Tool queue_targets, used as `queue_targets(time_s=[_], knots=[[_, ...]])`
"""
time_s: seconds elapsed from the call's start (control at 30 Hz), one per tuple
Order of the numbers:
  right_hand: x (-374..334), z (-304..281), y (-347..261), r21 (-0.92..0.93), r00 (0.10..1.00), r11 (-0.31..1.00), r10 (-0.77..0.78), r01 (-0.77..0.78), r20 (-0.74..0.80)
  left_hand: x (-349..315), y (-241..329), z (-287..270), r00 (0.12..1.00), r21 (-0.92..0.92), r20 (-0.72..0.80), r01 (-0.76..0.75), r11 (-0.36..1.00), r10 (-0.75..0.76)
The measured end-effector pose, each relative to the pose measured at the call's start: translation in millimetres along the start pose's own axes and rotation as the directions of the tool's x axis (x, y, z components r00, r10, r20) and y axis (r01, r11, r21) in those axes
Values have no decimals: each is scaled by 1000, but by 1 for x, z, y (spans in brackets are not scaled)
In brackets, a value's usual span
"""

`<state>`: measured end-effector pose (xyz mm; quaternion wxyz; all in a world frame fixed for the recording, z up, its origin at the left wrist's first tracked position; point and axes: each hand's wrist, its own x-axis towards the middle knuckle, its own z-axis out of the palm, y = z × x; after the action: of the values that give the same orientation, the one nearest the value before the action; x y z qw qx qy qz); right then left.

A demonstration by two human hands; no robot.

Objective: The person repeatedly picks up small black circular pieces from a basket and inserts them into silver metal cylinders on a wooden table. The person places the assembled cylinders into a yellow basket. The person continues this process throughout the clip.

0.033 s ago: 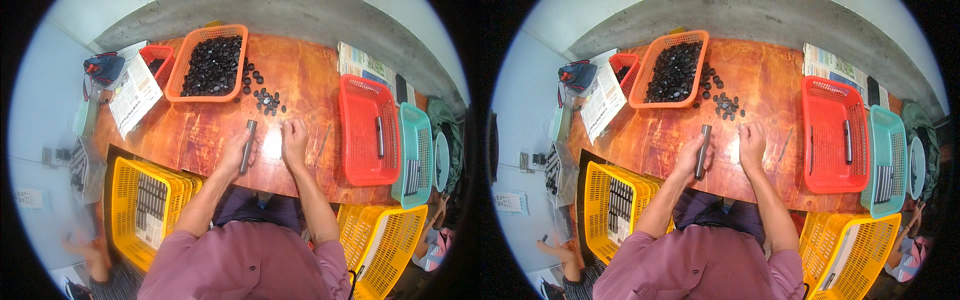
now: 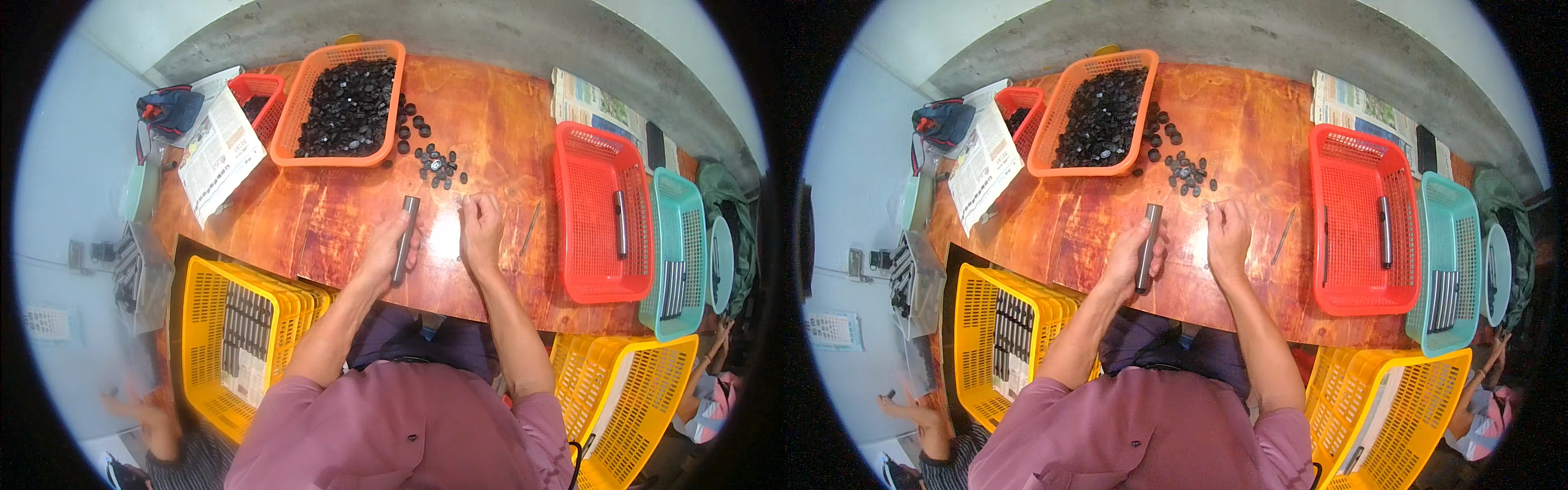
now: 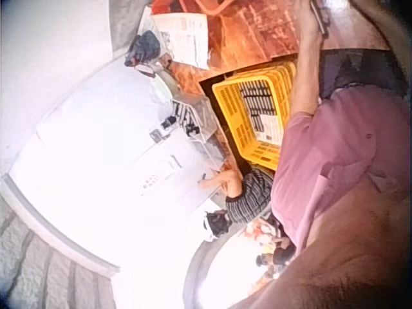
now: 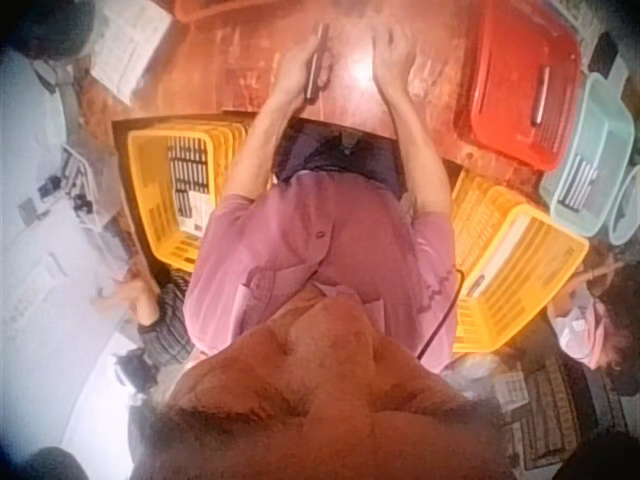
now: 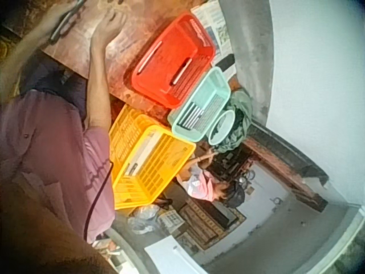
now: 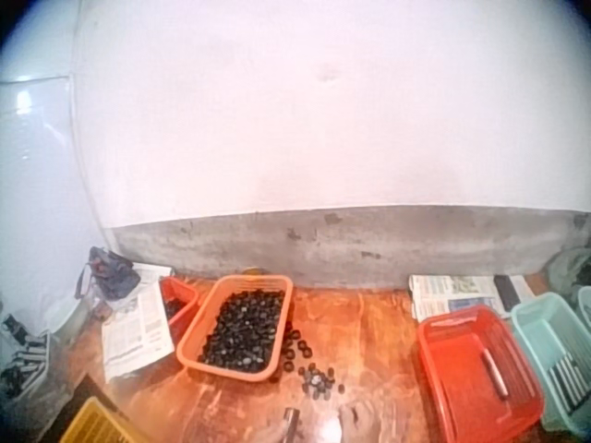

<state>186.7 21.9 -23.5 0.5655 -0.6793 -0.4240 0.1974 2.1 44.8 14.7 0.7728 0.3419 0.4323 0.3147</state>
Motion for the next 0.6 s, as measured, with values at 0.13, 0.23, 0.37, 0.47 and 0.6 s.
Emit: queue_targets(time_s=[0.13,0.23,0.37,0.47,0.6], knots=[[0,0,0,-23,998,998,-58,57,-10,-1,-5,-2,1000,51,10,-18,999,18],[0,1,0,-24,999,999,-45,44,-3,-4,-3,5,998,52,52,-29,998,27],[0,2,4,-53,999,997,-48,47,-3,-4,-3,9,996,-49,92,-4,999,9],[-1,3,6,-62,999,997,-54,54,-1,-4,-4,5,996,53,92,-5,999,0],[0,3,5,-90,998,994,-61,61,8,-4,-5,12,996,61,80,-50,997,45]])
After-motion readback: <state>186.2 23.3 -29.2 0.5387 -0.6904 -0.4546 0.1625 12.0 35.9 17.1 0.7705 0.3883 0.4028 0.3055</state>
